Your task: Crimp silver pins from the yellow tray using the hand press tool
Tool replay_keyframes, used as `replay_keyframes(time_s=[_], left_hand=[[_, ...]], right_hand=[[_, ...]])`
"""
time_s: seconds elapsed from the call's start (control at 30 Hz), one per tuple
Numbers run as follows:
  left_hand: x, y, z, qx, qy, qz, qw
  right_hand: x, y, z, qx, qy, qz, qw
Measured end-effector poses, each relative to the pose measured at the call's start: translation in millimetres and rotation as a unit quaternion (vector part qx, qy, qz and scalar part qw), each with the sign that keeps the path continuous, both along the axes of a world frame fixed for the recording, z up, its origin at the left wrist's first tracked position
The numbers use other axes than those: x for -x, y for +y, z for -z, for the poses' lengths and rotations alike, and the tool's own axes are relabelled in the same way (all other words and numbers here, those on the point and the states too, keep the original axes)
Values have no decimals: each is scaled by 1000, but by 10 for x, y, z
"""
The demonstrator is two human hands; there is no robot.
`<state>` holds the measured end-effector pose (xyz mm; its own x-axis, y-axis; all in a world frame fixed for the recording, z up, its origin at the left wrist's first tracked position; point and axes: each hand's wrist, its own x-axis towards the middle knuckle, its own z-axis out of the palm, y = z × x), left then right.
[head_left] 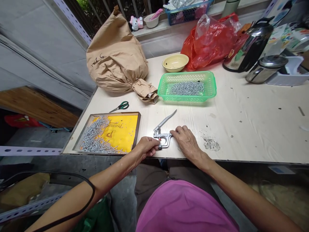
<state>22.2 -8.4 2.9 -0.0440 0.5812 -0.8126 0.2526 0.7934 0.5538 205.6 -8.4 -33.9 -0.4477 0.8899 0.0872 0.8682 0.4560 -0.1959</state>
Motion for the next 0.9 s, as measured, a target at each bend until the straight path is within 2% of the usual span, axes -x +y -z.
replay_keyframes(time_s=[0.1, 0.23, 0.43, 0.67, 0.9], left_hand=[[16, 43, -29, 22, 18, 26, 999], [65, 77, 19, 36, 18, 57, 998], [80, 98, 29, -36, 107, 165, 980], [127, 189, 4, 55, 45, 133, 989], [160, 196, 31, 52, 28, 141, 988]], right_hand=[[19, -7, -11, 1, -10, 8, 1000], [35, -21, -9, 3, -16, 17, 1000], [60, -84, 62, -27, -4, 33, 999], [61, -98, 118, -37, 9, 40, 998], [39, -113, 45, -7, 9, 22, 1000]])
